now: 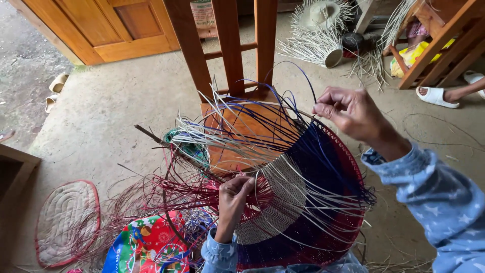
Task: Weave colored strips into a circular mat pattern
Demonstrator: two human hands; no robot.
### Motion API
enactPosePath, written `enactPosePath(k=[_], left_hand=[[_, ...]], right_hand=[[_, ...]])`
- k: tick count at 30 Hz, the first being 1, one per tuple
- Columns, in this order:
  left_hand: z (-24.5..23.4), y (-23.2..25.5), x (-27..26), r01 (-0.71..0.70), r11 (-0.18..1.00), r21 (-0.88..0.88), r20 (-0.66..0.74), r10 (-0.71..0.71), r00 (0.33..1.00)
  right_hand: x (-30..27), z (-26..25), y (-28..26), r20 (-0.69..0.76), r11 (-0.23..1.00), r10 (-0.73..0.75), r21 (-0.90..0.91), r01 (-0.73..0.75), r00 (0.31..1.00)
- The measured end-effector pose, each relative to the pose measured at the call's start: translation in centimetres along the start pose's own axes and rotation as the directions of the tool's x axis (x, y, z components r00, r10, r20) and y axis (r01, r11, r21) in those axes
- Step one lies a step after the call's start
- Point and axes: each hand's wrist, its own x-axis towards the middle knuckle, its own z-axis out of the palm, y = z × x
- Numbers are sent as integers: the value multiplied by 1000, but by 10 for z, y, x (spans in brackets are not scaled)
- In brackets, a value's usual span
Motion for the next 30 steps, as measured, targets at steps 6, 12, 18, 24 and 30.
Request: enactPosePath(k=[6,12,18,24,30], left_hand=[[-3,-3,-2,8,998,-57,10,-7,1000],[-7,-9,-5,-25,999,-38,-25,24,999],[-4,-6,-7,-4,1000,16,-51,5,999],[-7,-14,-1,11,1000,-22,-43,-12,999],[-22,4,2,-69,845,531,-12,89,996]], right_hand=[[-26,40,-15,-11,714,-519,-555,427,855],[-51,76,-29,45,525,-575,-745,411,817],[-68,102,-31,86,503,-586,-741,445,806],[-60,107,-17,113,529,-559,-714,458,821],[-44,113,2,59,566,-562,-700,436,825]])
